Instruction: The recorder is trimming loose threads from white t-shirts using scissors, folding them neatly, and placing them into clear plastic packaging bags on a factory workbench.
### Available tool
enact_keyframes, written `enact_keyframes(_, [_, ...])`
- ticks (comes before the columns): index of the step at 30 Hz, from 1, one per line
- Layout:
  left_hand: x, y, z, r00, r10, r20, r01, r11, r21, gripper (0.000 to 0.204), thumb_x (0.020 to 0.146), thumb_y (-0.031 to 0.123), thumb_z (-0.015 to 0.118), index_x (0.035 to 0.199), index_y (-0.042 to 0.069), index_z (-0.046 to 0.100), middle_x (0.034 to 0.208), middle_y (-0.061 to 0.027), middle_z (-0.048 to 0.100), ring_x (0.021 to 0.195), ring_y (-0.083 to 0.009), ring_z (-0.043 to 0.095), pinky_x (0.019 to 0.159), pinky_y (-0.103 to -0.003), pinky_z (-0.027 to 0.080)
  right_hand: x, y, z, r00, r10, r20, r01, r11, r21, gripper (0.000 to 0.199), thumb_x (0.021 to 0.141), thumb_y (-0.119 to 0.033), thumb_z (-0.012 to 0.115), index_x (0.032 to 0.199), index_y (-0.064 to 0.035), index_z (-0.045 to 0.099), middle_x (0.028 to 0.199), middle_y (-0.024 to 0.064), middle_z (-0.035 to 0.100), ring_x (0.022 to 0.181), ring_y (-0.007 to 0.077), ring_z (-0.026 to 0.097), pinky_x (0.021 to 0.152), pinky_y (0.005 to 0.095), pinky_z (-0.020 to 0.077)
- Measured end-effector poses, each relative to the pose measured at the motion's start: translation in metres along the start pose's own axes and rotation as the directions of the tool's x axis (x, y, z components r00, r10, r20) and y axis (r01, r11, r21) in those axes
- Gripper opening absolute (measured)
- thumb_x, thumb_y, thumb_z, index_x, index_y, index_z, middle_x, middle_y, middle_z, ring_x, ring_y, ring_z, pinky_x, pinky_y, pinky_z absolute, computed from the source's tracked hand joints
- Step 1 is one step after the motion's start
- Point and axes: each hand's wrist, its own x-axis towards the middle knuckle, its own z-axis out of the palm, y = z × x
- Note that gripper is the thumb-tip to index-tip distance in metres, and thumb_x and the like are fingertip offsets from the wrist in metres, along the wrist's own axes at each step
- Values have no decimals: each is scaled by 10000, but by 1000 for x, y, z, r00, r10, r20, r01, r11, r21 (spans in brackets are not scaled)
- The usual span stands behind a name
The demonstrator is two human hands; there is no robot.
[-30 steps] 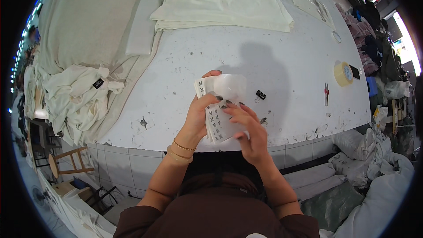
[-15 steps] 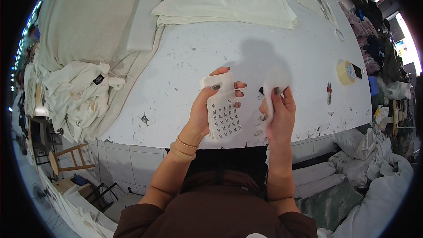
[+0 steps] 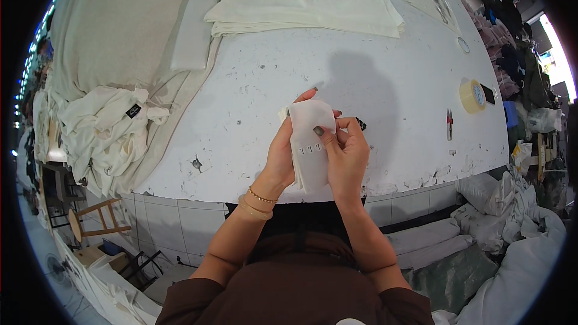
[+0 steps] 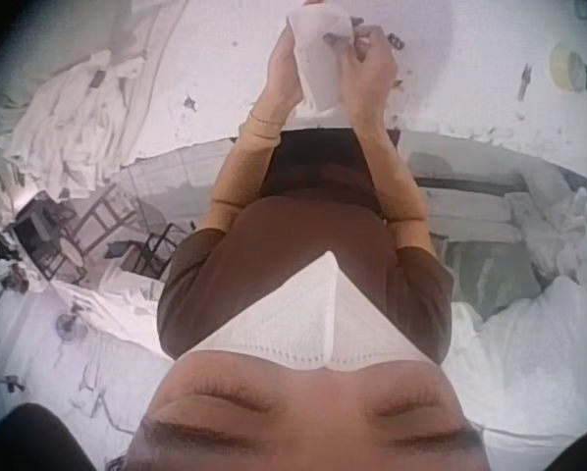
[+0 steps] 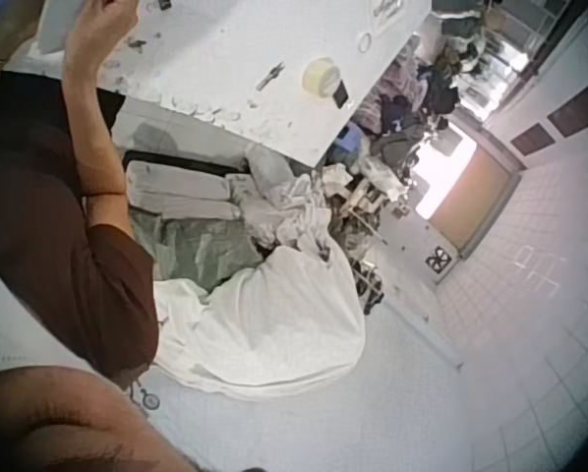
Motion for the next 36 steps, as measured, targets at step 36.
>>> enact_keyframes(36, [0, 4, 11, 998, -23, -53, 12, 978, -208, 592, 951, 585, 303, 1422, 226, 288, 1280, -164, 490, 1297, -353, 378, 1017, -566, 375, 1, 20, -33, 925, 286, 249, -340, 915, 214, 111, 778, -44, 640, 794, -7, 537, 796, -11, 427, 710, 89, 403, 691, 225, 366])
